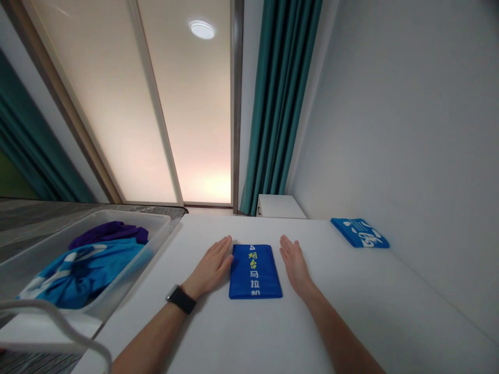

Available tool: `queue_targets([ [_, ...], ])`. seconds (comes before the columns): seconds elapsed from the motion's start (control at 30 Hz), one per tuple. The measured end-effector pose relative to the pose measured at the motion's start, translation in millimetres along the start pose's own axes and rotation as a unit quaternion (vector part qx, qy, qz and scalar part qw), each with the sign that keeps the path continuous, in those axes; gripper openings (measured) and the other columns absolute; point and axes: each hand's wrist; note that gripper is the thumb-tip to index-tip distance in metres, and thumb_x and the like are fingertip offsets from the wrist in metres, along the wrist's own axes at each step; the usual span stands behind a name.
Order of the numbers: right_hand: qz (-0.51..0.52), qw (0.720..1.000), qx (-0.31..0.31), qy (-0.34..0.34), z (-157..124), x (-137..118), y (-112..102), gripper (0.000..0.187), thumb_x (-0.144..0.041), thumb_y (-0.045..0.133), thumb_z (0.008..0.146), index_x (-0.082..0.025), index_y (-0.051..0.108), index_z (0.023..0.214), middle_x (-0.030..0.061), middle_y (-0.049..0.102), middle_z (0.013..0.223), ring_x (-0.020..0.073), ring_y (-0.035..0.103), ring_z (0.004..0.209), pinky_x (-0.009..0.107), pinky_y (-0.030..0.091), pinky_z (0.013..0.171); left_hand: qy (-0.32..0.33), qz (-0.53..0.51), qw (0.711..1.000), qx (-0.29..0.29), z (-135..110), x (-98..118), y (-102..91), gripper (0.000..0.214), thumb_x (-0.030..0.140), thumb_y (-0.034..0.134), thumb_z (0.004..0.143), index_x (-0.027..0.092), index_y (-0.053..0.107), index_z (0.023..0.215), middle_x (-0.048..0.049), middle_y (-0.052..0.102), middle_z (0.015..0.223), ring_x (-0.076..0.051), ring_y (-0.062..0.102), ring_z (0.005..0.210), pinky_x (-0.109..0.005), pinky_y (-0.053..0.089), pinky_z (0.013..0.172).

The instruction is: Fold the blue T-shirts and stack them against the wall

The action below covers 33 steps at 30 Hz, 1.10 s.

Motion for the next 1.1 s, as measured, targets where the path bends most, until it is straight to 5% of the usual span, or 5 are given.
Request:
queue_targets([
  [0.2,-0.014,0.998,-0.058,0.009,-8.2,13.6,17.2,0.072,-0.074,0.041,0.086,-0.027,0.051,0.139,0.0009,0.033,0.154,0.0187,0.025,0.144,0.039,0.014,0.121,0.102,0.034,0.993,-0.056,4.1,55.8,-5.5,0.057,0.046,0.025,0.102,0.021,0.023,0.154,-0.0065,0.028,0.158,-0.02,0.025,0.146,-0.042,0.021,0.121],
  [0.4,-0.012,0.998,-0.065,-0.002,-8.9,19.1,24.2,0.082,-0.08,0.043,0.08,-0.028,0.045,0.143,-0.0022,0.027,0.155,0.019,0.017,0.146,0.039,0.012,0.121,0.148,0.077,0.977,-0.133,26.0,89.7,3.9,0.072,0.062,0.027,0.097,0.017,0.024,0.153,-0.0106,0.025,0.158,-0.024,0.021,0.147,-0.044,0.018,0.119],
  [0.63,-0.014,0.998,-0.054,-0.007,-11.5,28.1,26.8,0.082,-0.079,0.041,0.082,-0.029,0.038,0.147,-0.0044,0.019,0.157,0.0167,0.013,0.147,0.037,0.008,0.121,0.14,0.082,0.973,-0.166,31.3,95.2,28.7,0.092,0.076,0.029,0.088,0.01,0.025,0.152,-0.016,0.023,0.158,-0.028,0.02,0.147,-0.047,0.014,0.119],
  [1.1,-0.013,0.998,-0.054,-0.005,-15.3,28.0,29.2,0.075,-0.075,0.042,0.085,-0.029,0.042,0.145,-0.0033,0.024,0.157,0.0162,0.017,0.146,0.038,0.008,0.121,0.139,0.09,0.975,-0.151,28.7,93.7,34.7,0.09,0.075,0.027,0.089,0.011,0.024,0.152,-0.0159,0.022,0.158,-0.029,0.022,0.146,-0.047,0.016,0.119],
])
Point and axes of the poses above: each hand's wrist, its own z-axis towards the middle knuckle, its own y-axis out of the palm, x = y × z
